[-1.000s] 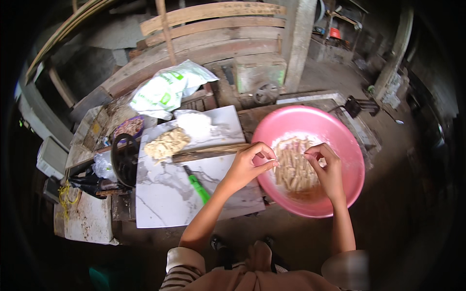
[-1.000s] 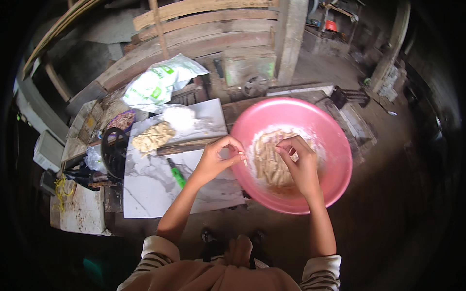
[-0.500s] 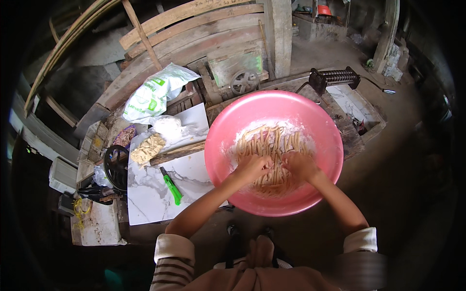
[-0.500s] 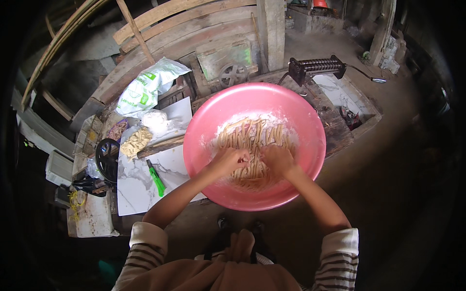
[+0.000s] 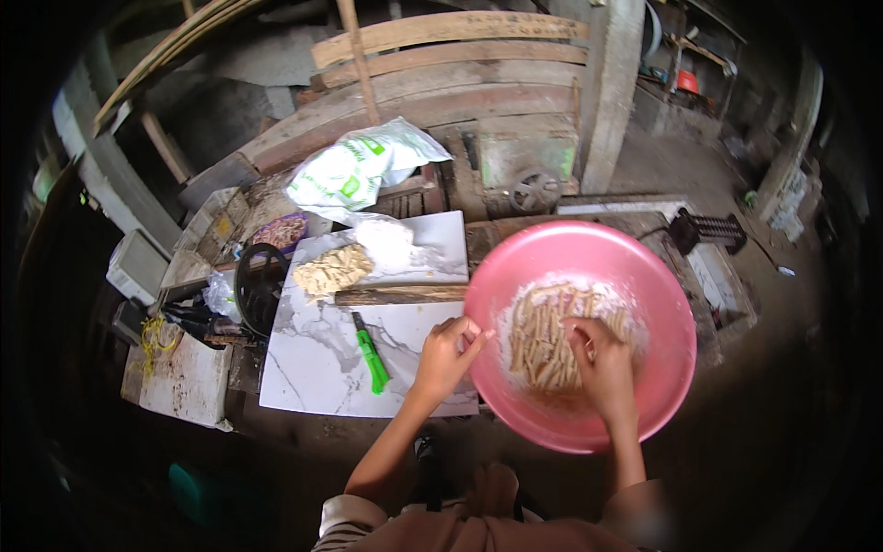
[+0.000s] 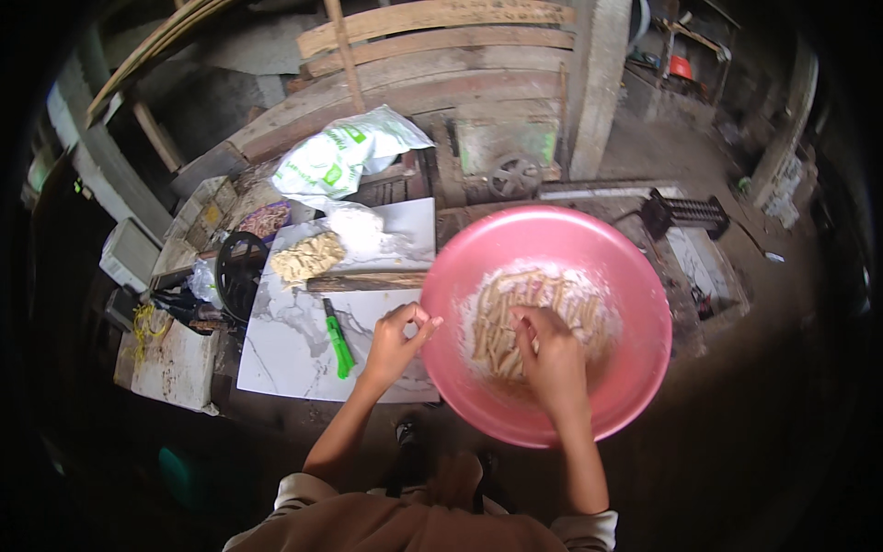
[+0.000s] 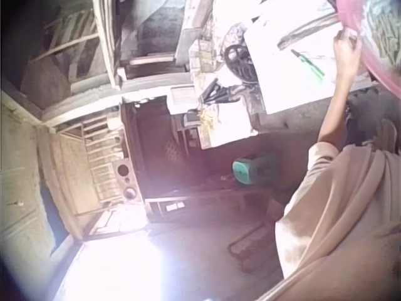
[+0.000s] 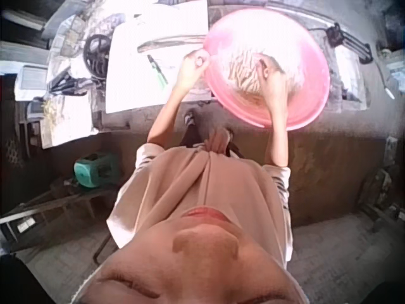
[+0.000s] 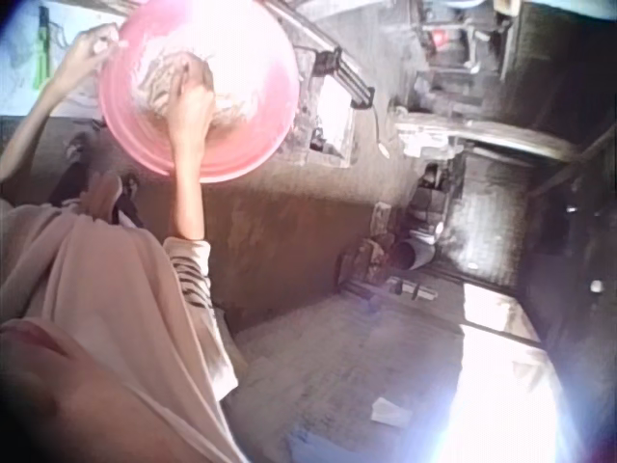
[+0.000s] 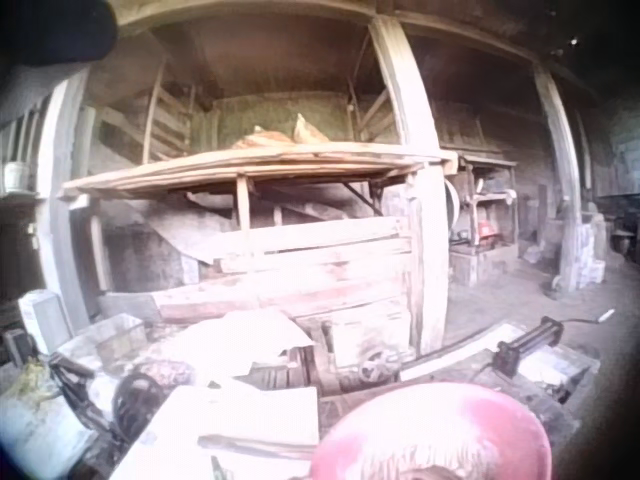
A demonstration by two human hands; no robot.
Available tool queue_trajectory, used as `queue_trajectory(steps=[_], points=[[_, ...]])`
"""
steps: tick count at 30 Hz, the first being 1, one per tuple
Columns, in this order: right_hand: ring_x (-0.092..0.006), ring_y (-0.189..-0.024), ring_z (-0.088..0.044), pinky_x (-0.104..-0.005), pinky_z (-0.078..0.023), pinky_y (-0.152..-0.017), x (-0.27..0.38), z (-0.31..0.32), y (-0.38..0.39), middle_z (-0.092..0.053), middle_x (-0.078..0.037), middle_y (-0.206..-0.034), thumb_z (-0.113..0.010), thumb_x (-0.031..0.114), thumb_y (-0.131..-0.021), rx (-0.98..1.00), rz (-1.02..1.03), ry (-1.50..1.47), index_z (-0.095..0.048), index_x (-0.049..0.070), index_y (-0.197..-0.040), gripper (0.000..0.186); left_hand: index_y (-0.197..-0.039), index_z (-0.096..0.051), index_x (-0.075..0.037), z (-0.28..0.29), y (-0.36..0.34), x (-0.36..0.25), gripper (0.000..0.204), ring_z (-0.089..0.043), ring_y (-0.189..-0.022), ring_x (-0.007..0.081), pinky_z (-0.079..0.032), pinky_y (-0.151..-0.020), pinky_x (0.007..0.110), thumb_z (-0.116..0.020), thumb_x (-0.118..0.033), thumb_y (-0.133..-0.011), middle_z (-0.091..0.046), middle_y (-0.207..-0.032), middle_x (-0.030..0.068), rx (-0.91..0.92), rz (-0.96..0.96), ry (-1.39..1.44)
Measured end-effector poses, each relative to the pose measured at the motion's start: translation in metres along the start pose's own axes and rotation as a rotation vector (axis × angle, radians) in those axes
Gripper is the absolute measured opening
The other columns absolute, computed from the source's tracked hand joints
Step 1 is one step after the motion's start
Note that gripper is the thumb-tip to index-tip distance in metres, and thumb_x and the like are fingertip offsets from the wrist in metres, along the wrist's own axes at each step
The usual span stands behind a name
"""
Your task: The person kneads dough on a white board, rolls it into a log, and cuts it into strips using a green knife. The strips are placed into a pink basin. The person repeats this process multiple times, occasionally adding flour to the dough.
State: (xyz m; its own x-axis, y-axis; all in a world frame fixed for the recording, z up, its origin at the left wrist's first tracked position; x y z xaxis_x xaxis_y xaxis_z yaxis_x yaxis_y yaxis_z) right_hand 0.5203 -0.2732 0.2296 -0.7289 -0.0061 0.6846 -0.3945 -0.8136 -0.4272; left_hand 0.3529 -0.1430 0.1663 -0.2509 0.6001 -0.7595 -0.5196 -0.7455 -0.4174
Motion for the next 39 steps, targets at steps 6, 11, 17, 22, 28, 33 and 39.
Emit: queue_trajectory(steps=[6, 11, 17, 22, 28, 33, 39], points=[[-0.0275, -0.067, -0.06, -0.0348, -0.048, -0.061, 0.048, -0.14, -0.009, -0.062, -0.014, -0.083, -0.058, 0.007, -0.086, 0.159, 0.04, -0.181, -0.064, 0.003, -0.094, 0.011, -0.086, -0.063, -0.001, 0.071, 0.019, 0.098, 0.013, -0.06, -0.074, 0.0117, -0.045, -0.06, 0.028, -0.065, -0.014, -0.085, -0.066, -0.08, 0.0046, -0.087, 0.289, 0.185], [-0.0278, -0.074, -0.062, -0.0317, -0.049, -0.061, 0.08, -0.257, -0.071, -0.06, -0.015, -0.089, -0.059, 0.007, -0.086, 0.204, 0.153, -0.34, -0.065, 0.001, -0.092, 0.01, -0.093, -0.063, -0.002, 0.146, 0.005, 0.203, 0.014, -0.062, -0.074, 0.0135, -0.047, -0.065, 0.027, -0.064, -0.015, -0.086, -0.068, -0.084, 0.0058, -0.221, 0.26, 0.214], [-0.0322, -0.11, -0.05, -0.0439, -0.04, -0.094, 0.044, -0.387, -0.174, -0.056, -0.014, -0.113, -0.072, 0.029, -0.076, 0.13, 0.319, -0.021, -0.052, 0.003, -0.119, 0.054, -0.099, -0.06, -0.001, 0.203, -0.053, 0.269, 0.017, -0.063, -0.082, 0.0181, -0.05, -0.072, 0.028, -0.062, -0.007, -0.084, -0.064, -0.091, 0.0089, -0.269, 0.144, 0.163], [-0.0344, -0.119, -0.044, -0.0571, -0.029, -0.099, 0.017, -0.436, -0.221, -0.047, -0.014, -0.131, -0.074, 0.056, -0.063, 0.206, 0.197, 0.481, -0.029, 0.008, -0.141, 0.102, -0.111, -0.053, 0.0, 0.202, -0.109, 0.324, 0.036, -0.058, -0.099, 0.0239, -0.048, -0.083, 0.033, -0.067, -0.004, -0.078, -0.056, -0.108, 0.0152, -0.297, 0.126, 0.32], [-0.0318, -0.121, -0.044, -0.053, -0.036, -0.096, -0.017, -0.459, -0.242, -0.05, -0.011, -0.129, -0.076, 0.049, -0.063, 0.462, -0.032, 0.452, -0.04, 0.01, -0.135, 0.089, -0.125, -0.043, -0.003, 0.184, -0.146, 0.357, 0.059, -0.053, -0.111, 0.0247, -0.043, -0.094, 0.036, -0.073, -0.008, -0.075, -0.054, -0.117, 0.0144, -0.265, 0.072, 0.164], [-0.0301, -0.106, -0.055, -0.0439, -0.044, -0.087, -0.016, -0.455, -0.247, -0.06, -0.013, -0.112, -0.077, 0.04, -0.064, 0.286, 0.057, 0.351, -0.057, 0.006, -0.114, 0.063, -0.131, -0.038, -0.001, 0.167, -0.167, 0.364, 0.072, -0.05, -0.114, 0.0313, -0.04, -0.098, 0.037, -0.074, -0.006, -0.069, -0.052, -0.119, 0.0183, -0.135, 0.031, 0.124], [-0.0344, -0.081, -0.061, -0.0403, -0.049, -0.07, -0.027, -0.436, -0.246, -0.064, -0.016, -0.09, -0.076, 0.03, -0.067, 0.143, 0.118, 0.18, -0.064, 0.002, -0.091, 0.039, -0.131, -0.038, -0.002, 0.144, -0.177, 0.359, 0.078, -0.048, -0.115, 0.037, -0.038, -0.1, 0.04, -0.076, -0.014, -0.064, -0.051, -0.122, 0.0214, 0.132, 0.116, -0.005]])
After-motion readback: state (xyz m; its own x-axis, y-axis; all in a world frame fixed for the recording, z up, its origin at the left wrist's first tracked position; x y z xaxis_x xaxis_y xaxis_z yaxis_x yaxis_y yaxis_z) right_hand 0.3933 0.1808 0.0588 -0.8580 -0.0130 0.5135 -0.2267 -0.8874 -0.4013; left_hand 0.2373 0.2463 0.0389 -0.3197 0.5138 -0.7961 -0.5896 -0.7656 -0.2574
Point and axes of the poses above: each hand's wrist, its own y-axis away from the middle knuckle, its own z-axis out of the back of the hand, x = y × z, the point moved 9 cm from there along -y, towards the middle knuckle
